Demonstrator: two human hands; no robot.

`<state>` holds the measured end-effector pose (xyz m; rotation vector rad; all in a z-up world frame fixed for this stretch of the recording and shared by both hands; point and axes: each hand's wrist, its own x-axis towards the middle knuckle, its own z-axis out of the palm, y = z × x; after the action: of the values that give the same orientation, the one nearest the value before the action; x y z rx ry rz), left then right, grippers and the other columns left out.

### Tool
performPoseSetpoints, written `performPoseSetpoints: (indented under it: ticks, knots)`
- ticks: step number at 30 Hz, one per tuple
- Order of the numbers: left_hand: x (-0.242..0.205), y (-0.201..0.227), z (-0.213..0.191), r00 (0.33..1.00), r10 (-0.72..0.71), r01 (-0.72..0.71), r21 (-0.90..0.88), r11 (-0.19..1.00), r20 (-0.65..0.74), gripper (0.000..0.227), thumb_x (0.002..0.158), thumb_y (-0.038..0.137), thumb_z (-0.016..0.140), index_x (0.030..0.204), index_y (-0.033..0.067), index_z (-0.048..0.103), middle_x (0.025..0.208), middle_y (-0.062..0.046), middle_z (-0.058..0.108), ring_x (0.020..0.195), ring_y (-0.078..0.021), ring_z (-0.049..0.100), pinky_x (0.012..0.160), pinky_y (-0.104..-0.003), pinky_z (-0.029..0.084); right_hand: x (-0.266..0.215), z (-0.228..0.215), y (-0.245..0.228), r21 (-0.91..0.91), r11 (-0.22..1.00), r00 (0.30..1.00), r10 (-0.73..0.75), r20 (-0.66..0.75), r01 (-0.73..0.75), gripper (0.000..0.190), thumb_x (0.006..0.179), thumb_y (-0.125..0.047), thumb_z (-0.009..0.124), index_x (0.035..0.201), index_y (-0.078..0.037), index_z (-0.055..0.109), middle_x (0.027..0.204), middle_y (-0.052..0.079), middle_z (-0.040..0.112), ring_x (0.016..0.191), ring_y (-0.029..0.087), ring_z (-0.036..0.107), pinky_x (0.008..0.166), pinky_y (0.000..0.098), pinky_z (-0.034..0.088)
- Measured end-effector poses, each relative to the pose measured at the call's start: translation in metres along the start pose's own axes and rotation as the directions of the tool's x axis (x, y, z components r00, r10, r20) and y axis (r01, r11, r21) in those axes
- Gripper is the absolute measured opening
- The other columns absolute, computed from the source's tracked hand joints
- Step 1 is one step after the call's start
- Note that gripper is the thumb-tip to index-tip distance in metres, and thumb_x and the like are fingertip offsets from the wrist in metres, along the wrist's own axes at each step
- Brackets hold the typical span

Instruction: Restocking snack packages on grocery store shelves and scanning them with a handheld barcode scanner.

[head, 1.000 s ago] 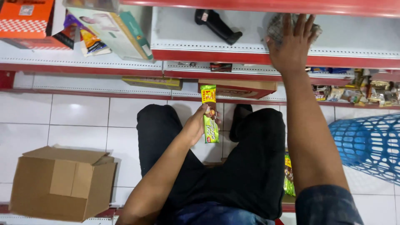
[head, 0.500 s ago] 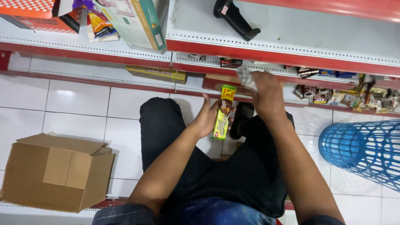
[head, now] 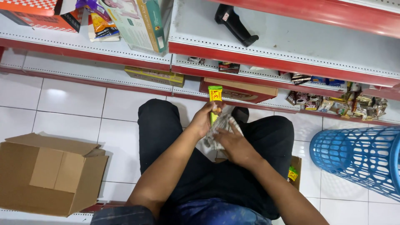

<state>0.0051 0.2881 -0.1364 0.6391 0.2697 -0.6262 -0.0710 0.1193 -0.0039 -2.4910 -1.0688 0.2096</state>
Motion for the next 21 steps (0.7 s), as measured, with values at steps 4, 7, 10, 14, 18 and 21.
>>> performPoseSetpoints:
  ticks: [4,7,10,14,18,21]
  knots:
    - [0.002,-0.007,-0.008,0.991,0.128,-0.118,0.174,0.978,-0.045,0.052,0.111,0.045,0.055,0.142,0.0037,0.053,0.112,-0.005,0.064,0.108,-0.0196,0.063,0.098,-0.042,0.053,-0.019,0.005,0.008,0.04,0.986,0.987,-0.16,0.001,0.16,0.04,0.08,-0.008,0.073,0.119,-0.003,0.063,0.116,0.016,0.071,0.119,0.033,0.066,0.118,0.0621,0.035]
    - [-0.014,0.004,0.012,0.987,0.085,-0.046,0.269,0.962,-0.134,0.053,0.104,0.044,0.05,0.143,0.0069,0.049,0.101,-0.003,0.063,0.089,-0.0169,0.065,0.072,-0.04,0.058,-0.024,-0.006,0.03,0.385,0.841,0.873,0.463,-0.15,-0.38,0.026,0.097,-0.016,0.063,0.119,-0.001,0.065,0.104,0.017,0.073,0.097,0.032,0.073,0.085,0.0437,0.059]
    - [-0.021,0.015,0.018,0.968,-0.024,0.102,0.307,0.946,-0.249,0.067,0.1,0.06,0.042,0.159,0.0323,0.027,0.096,-0.007,0.059,0.074,-0.0165,0.05,0.061,-0.033,0.049,0.004,-0.032,0.037,0.579,0.626,0.547,0.767,-0.336,-0.522,0.029,0.109,-0.027,0.053,0.123,-0.003,0.059,0.095,0.012,0.075,0.084,0.025,0.077,0.074,0.0345,0.06]
    - [-0.027,0.021,0.03,0.972,-0.187,0.199,-0.072,0.977,0.146,0.104,0.083,0.088,0.035,0.158,0.0164,0.031,0.122,-0.011,0.068,0.096,-0.0231,0.062,0.077,-0.045,0.057,0.045,-0.012,0.029,0.453,0.817,0.682,0.559,-0.471,-0.357,0.035,0.106,-0.021,0.057,0.136,-0.003,0.05,0.127,0.019,0.067,0.098,0.032,0.075,0.085,0.037,0.06]
    - [-0.018,0.013,0.005,0.995,0.06,-0.046,-0.166,0.985,0.077,0.126,0.083,0.101,0.033,0.166,0.0062,0.04,0.152,-0.019,0.057,0.139,-0.035,0.051,0.109,-0.051,0.048,0.066,0.034,-0.009,0.086,0.97,0.859,0.241,-0.453,-0.227,0.047,0.095,-0.013,0.069,0.139,-0.003,0.054,0.142,0.027,0.058,0.126,0.049,0.061,0.108,0.0524,0.047]
    - [-0.046,0.042,0.036,0.994,-0.097,0.061,-0.517,0.854,-0.041,0.12,0.08,0.096,0.039,0.154,0.0011,0.036,0.149,-0.018,0.052,0.135,-0.0395,0.041,0.103,-0.066,0.043,0.05,0.028,-0.04,0.306,0.915,0.877,0.359,-0.318,-0.264,0.043,0.097,-0.02,0.064,0.137,-0.005,0.055,0.135,0.024,0.062,0.124,0.042,0.063,0.107,0.0502,0.048]
